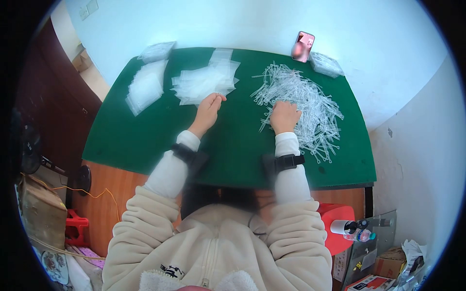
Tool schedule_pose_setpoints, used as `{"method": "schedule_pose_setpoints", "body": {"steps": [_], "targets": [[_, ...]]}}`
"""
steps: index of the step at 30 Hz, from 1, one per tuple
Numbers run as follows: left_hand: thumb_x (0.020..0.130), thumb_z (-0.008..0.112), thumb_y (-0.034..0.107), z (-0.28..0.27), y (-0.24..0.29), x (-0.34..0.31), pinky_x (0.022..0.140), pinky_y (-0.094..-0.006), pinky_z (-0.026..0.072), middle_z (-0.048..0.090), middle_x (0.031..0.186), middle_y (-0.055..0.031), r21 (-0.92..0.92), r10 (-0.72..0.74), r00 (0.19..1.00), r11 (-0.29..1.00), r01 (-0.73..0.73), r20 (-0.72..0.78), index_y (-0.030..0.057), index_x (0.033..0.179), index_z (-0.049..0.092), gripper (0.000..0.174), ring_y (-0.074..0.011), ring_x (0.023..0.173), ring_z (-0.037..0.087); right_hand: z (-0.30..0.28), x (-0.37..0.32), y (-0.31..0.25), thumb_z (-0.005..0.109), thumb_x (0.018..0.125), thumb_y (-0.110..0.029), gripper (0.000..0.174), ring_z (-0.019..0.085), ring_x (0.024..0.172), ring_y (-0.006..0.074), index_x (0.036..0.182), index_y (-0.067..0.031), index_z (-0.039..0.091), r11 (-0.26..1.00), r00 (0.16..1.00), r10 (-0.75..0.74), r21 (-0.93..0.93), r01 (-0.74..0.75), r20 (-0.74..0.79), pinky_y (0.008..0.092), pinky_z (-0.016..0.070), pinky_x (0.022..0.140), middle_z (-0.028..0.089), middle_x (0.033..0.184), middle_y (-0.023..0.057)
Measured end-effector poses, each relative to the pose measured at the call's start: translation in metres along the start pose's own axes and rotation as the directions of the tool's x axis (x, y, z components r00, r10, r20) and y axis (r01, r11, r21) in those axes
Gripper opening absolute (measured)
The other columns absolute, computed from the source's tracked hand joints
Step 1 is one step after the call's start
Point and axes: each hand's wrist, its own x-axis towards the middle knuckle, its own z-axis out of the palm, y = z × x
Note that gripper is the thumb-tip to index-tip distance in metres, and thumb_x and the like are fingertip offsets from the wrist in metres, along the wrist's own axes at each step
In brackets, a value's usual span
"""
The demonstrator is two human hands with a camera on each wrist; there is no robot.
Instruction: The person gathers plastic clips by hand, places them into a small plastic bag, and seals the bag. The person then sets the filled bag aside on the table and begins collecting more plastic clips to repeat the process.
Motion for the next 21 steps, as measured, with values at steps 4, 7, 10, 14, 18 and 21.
{"method": "schedule_pose_setpoints", "body": {"steps": [4,7,10,14,18,21], "targets": [[0.09,0.043,0.02,0.0,0.005,-0.001,0.059,-0.027,0.0389,0.051,0.065,-0.0033,-0.014,-0.024,1.0,1.0,0.024,0.017,0.0015,0.091,0.059,0.024,-0.0116,0.062,0.047,0.007,-0.002,0.002,0.052,0.076,-0.012,0.013,0.051,0.091,0.0281,0.078,-0.0145,0.065,1.0,0.992,-0.015,0.021,0.017,-0.127,0.046,0.0348,0.076,0.059,0.088,0.0073],[0.09,0.043,0.019,0.001,0.003,-0.001,0.058,-0.0264,0.0388,0.05,0.065,-0.0024,-0.018,-0.016,0.999,1.0,0.017,0.037,0.0018,0.091,0.059,0.024,-0.0109,0.061,0.047,0.001,-0.002,-0.002,0.052,0.076,-0.012,0.013,0.051,0.09,0.0282,0.079,-0.0144,0.064,0.999,0.998,-0.035,-0.021,0.034,-0.049,0.0462,0.0345,0.075,0.058,0.086,0.0074],[0.09,0.043,0.018,0.001,0.003,-0.002,0.058,-0.0244,0.0369,0.048,0.065,-0.0001,-0.024,-0.018,0.998,1.0,0.019,0.054,0.0026,0.092,0.06,0.023,-0.0089,0.062,0.045,0.006,-0.001,-0.003,0.052,0.076,-0.012,0.012,0.051,0.088,0.0283,0.078,-0.0136,0.063,0.998,0.997,-0.046,-0.045,0.043,-0.068,0.0461,0.0344,0.075,0.058,0.085,0.0069],[0.09,0.043,0.017,0.002,0.004,-0.002,0.057,-0.0225,0.0347,0.046,0.065,0.002,-0.031,-0.018,0.997,0.999,0.02,0.07,0.0032,0.093,0.06,0.022,-0.0071,0.062,0.042,0.014,-0.001,-0.003,0.052,0.076,-0.012,0.01,0.05,0.088,0.0279,0.076,-0.0127,0.062,0.996,0.99,-0.084,-0.048,0.079,-0.117,0.0455,0.0341,0.074,0.057,0.084,0.0066],[0.09,0.043,0.018,0.002,0.003,-0.002,0.057,-0.0253,0.0377,0.05,0.065,-0.0011,-0.023,-0.006,0.997,1.0,0.008,0.073,0.0022,0.092,0.059,0.023,-0.0099,0.06,0.046,0.01,-0.004,-0.007,0.057,0.074,-0.014,0.007,0.052,0.088,0.0282,0.079,-0.0128,0.062,0.993,0.987,-0.116,0.017,0.119,-0.11,0.0452,0.0376,0.074,0.059,0.085,0.0068],[0.09,0.043,0.018,0.002,0.002,-0.001,0.056,-0.0252,0.0374,0.05,0.065,-0.0008,-0.039,-0.025,0.996,0.999,0.028,0.081,0.0024,0.092,0.059,0.023,-0.0097,0.06,0.046,0.006,-0.002,-0.012,0.059,0.073,-0.016,0.008,0.055,0.086,0.0298,0.08,-0.0112,0.061,0.99,0.991,-0.112,0.081,0.118,-0.076,0.0451,0.0411,0.073,0.06,0.084,0.0084]]}}
